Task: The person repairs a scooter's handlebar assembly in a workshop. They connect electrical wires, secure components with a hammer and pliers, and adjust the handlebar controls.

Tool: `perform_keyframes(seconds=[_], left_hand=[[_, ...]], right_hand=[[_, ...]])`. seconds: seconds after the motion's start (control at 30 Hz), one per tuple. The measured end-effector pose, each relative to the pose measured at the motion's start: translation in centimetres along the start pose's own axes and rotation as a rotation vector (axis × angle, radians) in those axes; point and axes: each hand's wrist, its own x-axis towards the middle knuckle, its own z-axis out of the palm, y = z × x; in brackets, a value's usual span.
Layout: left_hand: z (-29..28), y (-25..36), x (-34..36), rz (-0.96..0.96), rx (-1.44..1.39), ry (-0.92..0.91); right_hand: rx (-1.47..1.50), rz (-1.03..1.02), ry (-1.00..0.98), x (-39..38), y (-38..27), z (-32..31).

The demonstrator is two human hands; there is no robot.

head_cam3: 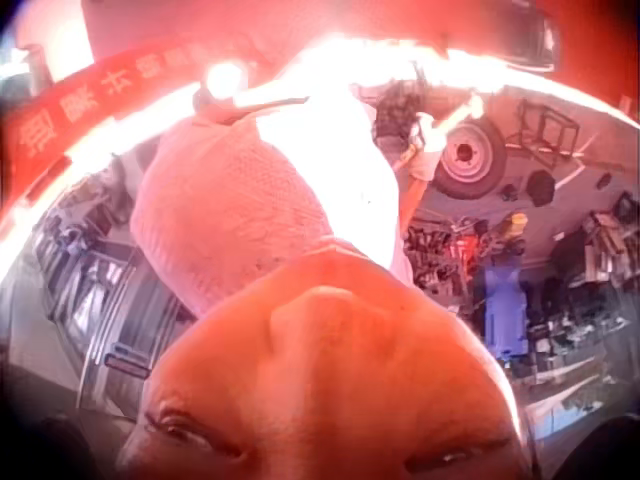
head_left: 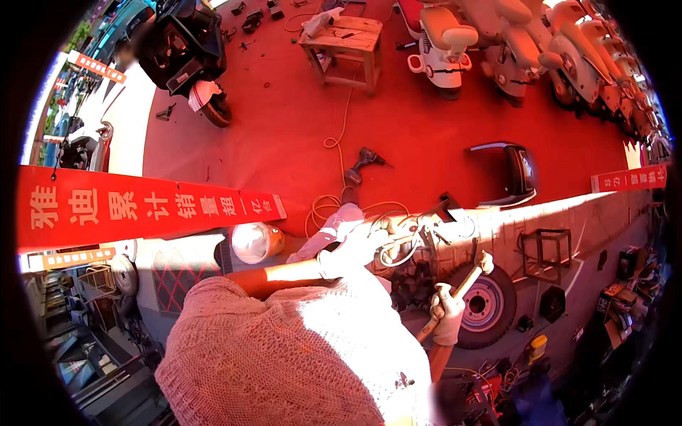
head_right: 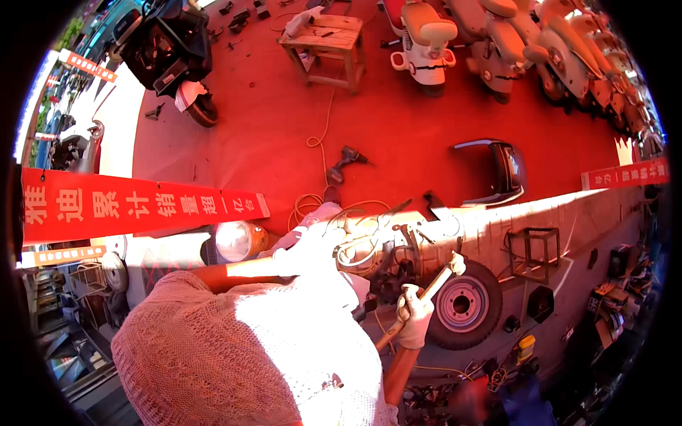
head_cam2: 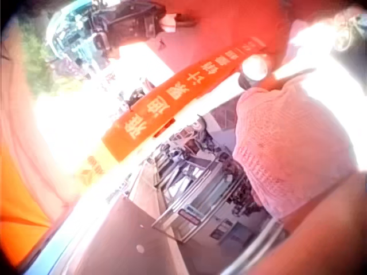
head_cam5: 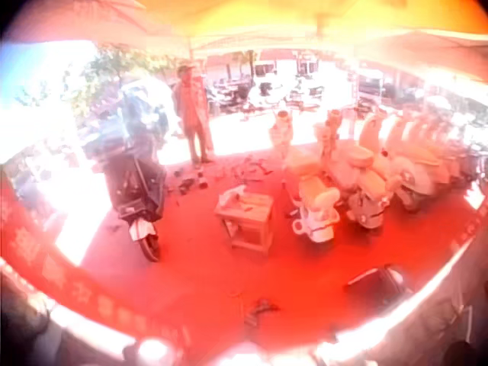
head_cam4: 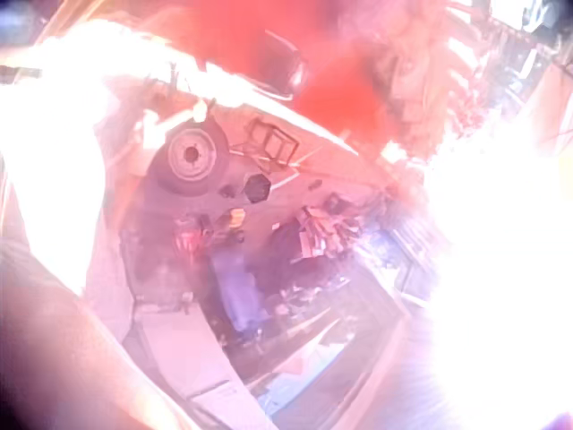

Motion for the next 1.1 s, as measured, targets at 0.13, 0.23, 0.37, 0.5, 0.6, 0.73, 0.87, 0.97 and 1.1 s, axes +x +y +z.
perform_keyframes(seconds=[0.13,0.23,0.37,0.5,0.6,0.73,0.87,0.97,1.1], left_hand=[[-12.6,5.2,2.6,0.229,-0.755,0.196],[-18.6,9.1,2.2,0.289,-0.786,0.381],[-24.5,13.0,2.5,0.403,-0.897,0.441],[-30.0,15.8,5.1,0.507,-0.895,0.465],[-35.0,18.5,6.9,0.503,-0.887,0.522],[-44.1,21.2,12.5,0.578,-0.905,0.646],[-54.7,24.7,17.4,0.602,-0.945,0.645],[-61.2,29.2,19.3,0.596,-0.761,0.742],[-69.5,33.6,21.8,0.7,-0.776,0.909]], right_hand=[[-0.137,0.061,-0.265,14.7,-4.6,16.1],[-0.257,0.053,-0.562,19.2,-8.7,30.6],[-0.31,0.142,-0.923,23.6,-11.2,46.7],[-0.438,0.26,-1.163,26.8,-13.1,61.1],[-0.477,0.33,-1.258,30.0,-13.5,68.9],[-0.64,0.23,-1.31,34.6,-15.1,80.7],[-0.87,0.029,-1.355,41.5,-15.8,91.2],[-0.789,0.237,-1.354,43.5,-17.6,98.7],[-0.659,0.356,-1.448,47.6,-17.3,107.9]])
